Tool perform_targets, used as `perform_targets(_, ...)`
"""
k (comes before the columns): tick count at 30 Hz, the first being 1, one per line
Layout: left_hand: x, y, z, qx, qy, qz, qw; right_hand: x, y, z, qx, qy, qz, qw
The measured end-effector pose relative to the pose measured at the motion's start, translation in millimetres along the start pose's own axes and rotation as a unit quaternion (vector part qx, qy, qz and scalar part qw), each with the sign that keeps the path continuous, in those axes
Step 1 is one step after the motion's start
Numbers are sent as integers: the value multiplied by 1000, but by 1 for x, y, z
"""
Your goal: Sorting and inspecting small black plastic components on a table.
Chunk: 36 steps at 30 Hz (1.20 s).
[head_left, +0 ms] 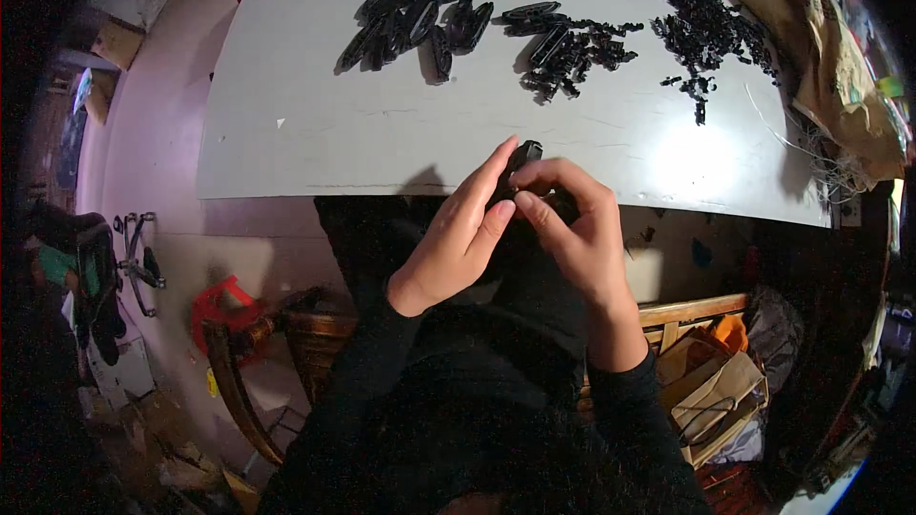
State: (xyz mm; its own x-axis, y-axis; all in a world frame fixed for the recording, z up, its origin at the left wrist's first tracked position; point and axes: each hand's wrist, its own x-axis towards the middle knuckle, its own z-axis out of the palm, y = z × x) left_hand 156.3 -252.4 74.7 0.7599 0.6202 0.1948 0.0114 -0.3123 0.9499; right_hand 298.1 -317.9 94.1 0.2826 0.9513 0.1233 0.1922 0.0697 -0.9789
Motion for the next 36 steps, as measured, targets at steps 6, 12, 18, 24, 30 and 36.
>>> perform_targets(6,-3,9,5,-35,22,4,999,0,8,-4,123,-8,150,981)
perform_targets(12,7,4,-2,-30,-25,-55,998,5,20,-8,224,53,204,951)
perform_targets(18,70,-66,-59,332,207,71,918,68,59,-43,187,153,115,963)
perform_targets(24,87,-65,-61,450,155,-98,874,94,62,-51,-389,111,21,914)
perform_targets(30,49,-72,-55,35,238,-44,970,79,61,-59,-93,47,152,983)
perform_targets(36,27,-17,-20,-240,144,-129,951,41,32,-53,189,-17,182,965)
